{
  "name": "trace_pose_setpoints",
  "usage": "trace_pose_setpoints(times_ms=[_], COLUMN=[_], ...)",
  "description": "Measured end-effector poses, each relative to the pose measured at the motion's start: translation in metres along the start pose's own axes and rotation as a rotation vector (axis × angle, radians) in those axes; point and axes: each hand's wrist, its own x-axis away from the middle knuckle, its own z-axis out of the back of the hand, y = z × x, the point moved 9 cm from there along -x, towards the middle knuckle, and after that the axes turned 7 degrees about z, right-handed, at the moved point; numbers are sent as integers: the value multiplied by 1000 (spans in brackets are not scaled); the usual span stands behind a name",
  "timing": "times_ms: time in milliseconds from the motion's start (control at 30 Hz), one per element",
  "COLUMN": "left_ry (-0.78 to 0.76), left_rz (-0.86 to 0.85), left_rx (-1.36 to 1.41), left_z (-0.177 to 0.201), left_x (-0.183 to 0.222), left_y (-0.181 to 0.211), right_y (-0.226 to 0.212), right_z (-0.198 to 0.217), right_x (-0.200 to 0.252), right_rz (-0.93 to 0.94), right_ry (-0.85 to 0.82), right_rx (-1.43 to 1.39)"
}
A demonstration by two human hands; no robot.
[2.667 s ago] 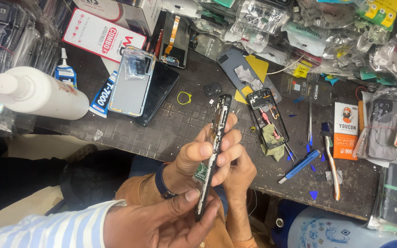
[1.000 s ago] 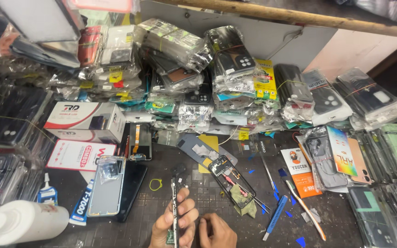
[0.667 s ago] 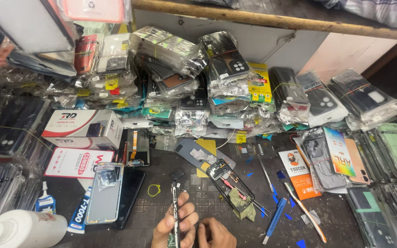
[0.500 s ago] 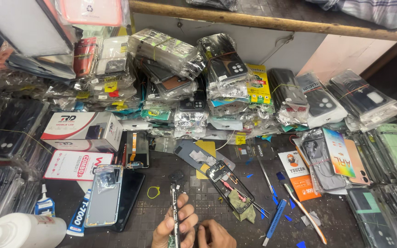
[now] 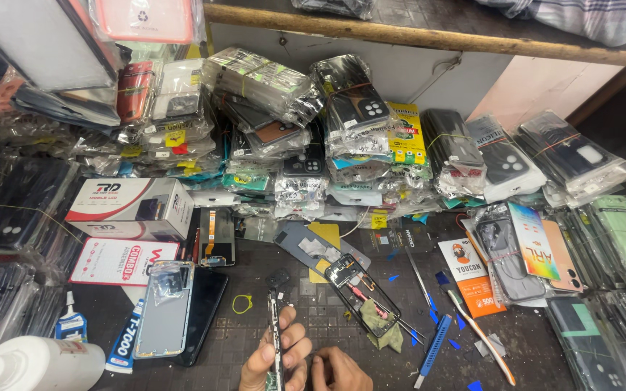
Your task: The person disassembles a smartphone, removes the battery, and uses a utility knife to cut a ribbon cable attached to the back cover. They then reassemble the phone by placing the battery back inside and closing the back cover.
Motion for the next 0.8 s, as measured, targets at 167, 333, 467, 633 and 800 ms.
trace_pose_setpoints(times_ms=[167, 333, 467, 633, 800], left_ry=[13, 4, 25, 49, 35], left_rz=[-16, -19, -33, -56, -29], left_rx=[-6, -17, -15, -22, -34], left_z=[1, 2, 1, -4, -17], left_x=[0, 0, -1, 0, -3], left_y=[1, 2, 2, 1, -1], right_y=[0, 8, 5, -7, -25], right_z=[-1, -9, -4, 5, 17], right_x=[-1, -1, -1, -2, -5], right_rz=[17, 8, -15, -1, 36], right_ry=[7, -51, -33, -10, 4], right_rx=[9, 10, 4, 17, -30])
